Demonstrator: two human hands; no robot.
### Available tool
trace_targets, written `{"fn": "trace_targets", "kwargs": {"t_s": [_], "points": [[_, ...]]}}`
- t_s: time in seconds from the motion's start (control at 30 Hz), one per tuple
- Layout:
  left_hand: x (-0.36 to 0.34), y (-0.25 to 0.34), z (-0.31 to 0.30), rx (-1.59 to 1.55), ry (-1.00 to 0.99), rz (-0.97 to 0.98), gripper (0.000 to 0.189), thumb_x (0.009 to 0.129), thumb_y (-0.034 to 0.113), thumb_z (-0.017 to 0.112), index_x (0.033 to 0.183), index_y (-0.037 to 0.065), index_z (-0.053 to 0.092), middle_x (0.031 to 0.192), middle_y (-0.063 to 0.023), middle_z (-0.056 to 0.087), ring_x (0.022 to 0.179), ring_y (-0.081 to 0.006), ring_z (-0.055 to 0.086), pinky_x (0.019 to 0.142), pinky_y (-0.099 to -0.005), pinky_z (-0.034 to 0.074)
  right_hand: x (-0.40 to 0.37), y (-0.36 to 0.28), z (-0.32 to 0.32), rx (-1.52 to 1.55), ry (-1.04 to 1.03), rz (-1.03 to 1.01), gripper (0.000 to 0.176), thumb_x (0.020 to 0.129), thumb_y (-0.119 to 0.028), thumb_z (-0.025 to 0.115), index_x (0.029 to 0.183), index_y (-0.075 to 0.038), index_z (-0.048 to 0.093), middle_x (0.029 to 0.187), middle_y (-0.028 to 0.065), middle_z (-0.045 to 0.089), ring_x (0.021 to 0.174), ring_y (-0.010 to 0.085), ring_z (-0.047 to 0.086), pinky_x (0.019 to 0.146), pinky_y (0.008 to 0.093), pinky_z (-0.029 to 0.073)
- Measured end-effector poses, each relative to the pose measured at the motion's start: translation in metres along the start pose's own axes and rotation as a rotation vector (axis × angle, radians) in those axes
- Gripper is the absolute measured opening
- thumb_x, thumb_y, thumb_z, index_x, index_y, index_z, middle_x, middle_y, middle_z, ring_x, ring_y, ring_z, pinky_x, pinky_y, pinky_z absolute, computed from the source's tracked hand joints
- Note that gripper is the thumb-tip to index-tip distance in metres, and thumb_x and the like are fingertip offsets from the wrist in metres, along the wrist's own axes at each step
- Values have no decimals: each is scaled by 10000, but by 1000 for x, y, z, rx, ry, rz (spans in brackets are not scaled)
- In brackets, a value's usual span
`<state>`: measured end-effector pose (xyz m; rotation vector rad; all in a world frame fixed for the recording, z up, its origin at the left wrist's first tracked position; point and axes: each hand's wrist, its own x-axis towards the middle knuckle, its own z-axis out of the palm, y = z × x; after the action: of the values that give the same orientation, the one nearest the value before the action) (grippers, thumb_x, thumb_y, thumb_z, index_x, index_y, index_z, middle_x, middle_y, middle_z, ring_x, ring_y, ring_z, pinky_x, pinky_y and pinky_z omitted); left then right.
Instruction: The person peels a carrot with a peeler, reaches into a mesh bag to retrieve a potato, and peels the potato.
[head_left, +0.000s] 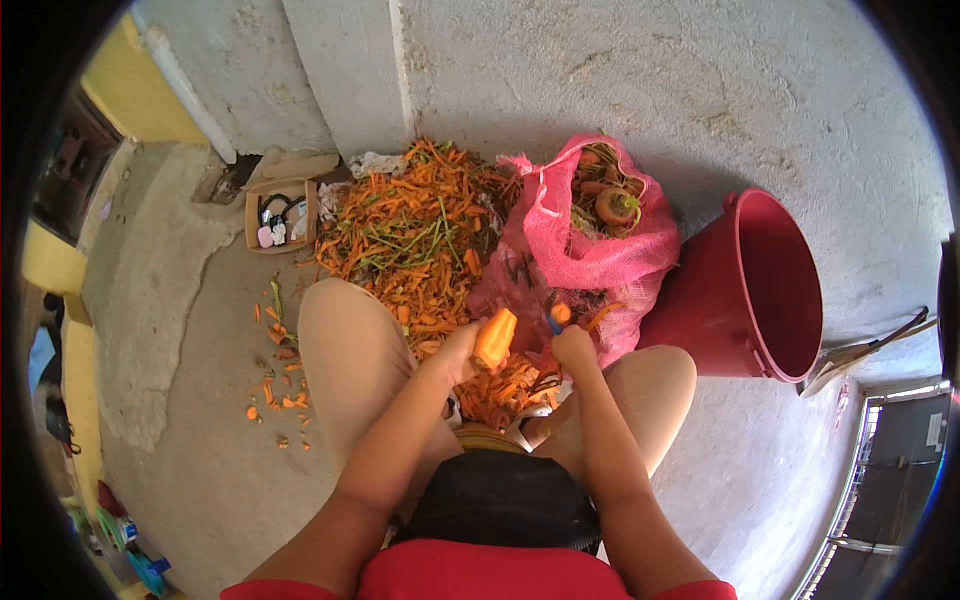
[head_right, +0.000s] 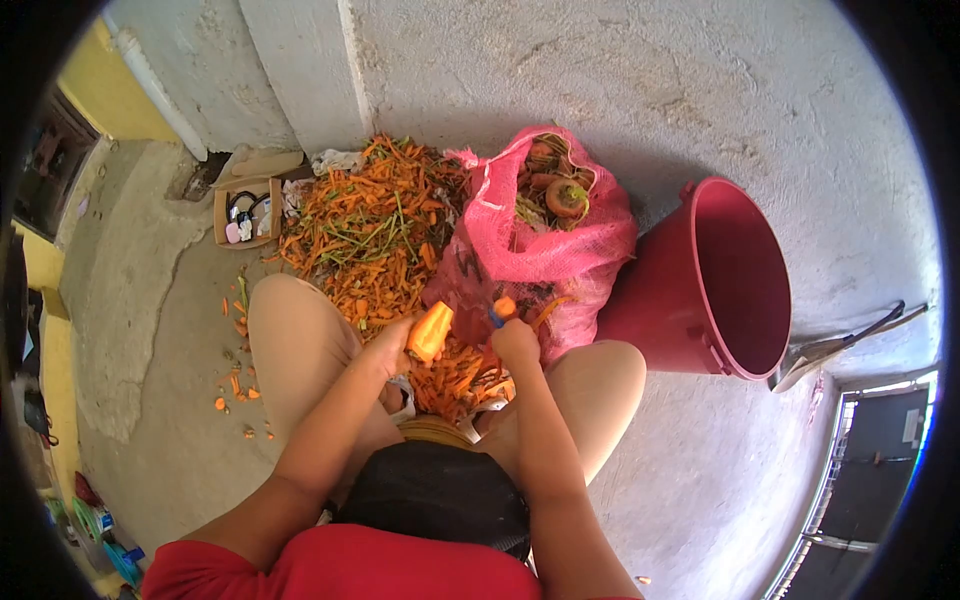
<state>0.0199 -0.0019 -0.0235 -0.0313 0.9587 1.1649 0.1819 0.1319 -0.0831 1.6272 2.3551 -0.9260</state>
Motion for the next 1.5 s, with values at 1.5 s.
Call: {"fn": "trace_targets", "kwargs": {"t_s": [1.5], "points": [[13,2,-3,578,137,678,321,764,159,566,1041,44,451,929,-56,512,860,-145,516,756,-275,404,-17,-26,22,134,-189,-162,285,644,-166,472,699,103,550,672,298,517,690,416,534,616,426,414]]}}
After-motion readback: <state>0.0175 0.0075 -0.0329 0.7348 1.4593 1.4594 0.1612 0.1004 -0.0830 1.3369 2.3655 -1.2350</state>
